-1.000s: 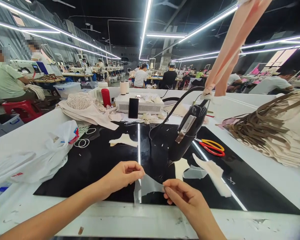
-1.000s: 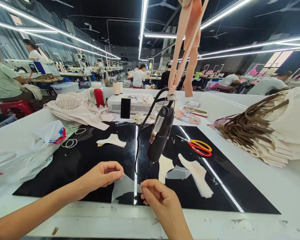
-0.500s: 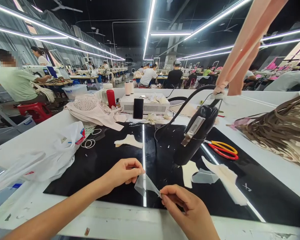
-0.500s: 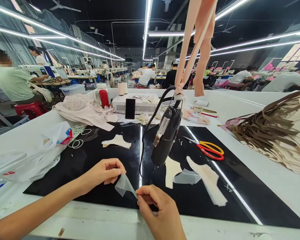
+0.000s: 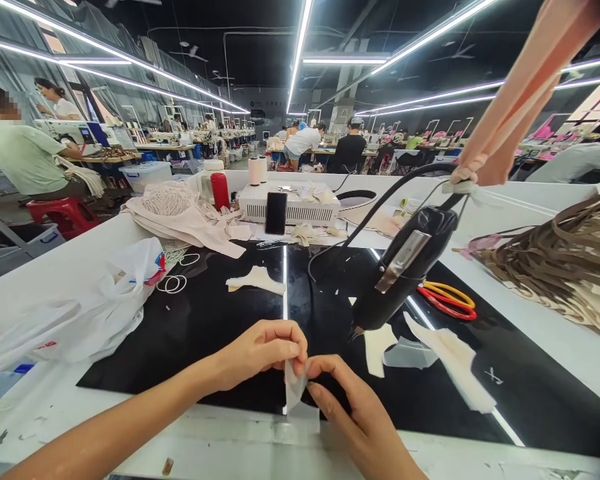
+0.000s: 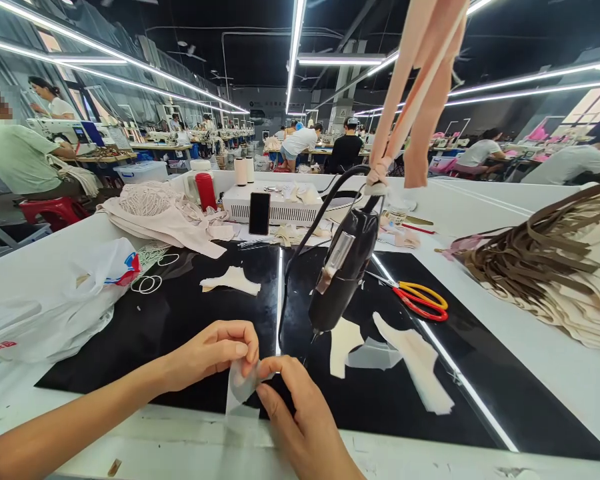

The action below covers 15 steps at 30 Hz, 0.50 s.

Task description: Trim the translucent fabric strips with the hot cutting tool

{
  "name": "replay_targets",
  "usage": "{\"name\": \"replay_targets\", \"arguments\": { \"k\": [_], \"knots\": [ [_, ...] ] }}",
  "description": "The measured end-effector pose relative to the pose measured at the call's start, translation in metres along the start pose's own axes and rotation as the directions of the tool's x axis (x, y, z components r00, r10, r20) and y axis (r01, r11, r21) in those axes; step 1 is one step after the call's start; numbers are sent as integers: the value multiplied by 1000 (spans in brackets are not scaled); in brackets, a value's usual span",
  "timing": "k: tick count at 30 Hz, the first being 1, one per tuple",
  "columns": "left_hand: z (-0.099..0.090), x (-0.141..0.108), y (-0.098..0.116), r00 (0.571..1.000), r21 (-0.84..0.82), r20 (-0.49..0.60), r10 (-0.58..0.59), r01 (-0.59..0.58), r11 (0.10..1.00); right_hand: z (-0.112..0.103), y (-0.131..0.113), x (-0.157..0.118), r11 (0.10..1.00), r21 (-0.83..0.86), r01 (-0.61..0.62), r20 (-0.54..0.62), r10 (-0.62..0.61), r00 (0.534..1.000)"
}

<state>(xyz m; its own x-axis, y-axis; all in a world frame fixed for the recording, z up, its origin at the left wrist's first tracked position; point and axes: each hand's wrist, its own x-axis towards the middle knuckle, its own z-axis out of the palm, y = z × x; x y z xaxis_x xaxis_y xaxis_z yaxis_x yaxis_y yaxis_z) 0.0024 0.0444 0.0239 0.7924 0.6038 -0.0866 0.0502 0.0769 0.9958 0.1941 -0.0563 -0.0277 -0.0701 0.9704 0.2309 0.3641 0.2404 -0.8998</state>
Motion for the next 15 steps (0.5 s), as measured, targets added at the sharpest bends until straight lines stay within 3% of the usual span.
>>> {"name": "replay_targets", "arguments": {
  "k": [6, 8, 11, 15],
  "knots": [
    [-17, 7, -13, 995, 328, -82, 60, -30, 944, -5, 17, 9, 946, -312, 93, -51, -114, 992],
    [-22, 6, -20, 985, 561, -45, 169, -115, 820, -6, 21, 12, 903, -405, 143, -37, -173, 984],
    [-26, 3, -30, 953, 804, 63, 296, -224, 551, -6, 21, 16, 819, -543, 187, -3, -225, 974],
    [-30, -1, -39, 925, 863, 109, 365, -270, 427, -13, 13, 11, 738, -649, 186, 17, -230, 973]
  ]
}}
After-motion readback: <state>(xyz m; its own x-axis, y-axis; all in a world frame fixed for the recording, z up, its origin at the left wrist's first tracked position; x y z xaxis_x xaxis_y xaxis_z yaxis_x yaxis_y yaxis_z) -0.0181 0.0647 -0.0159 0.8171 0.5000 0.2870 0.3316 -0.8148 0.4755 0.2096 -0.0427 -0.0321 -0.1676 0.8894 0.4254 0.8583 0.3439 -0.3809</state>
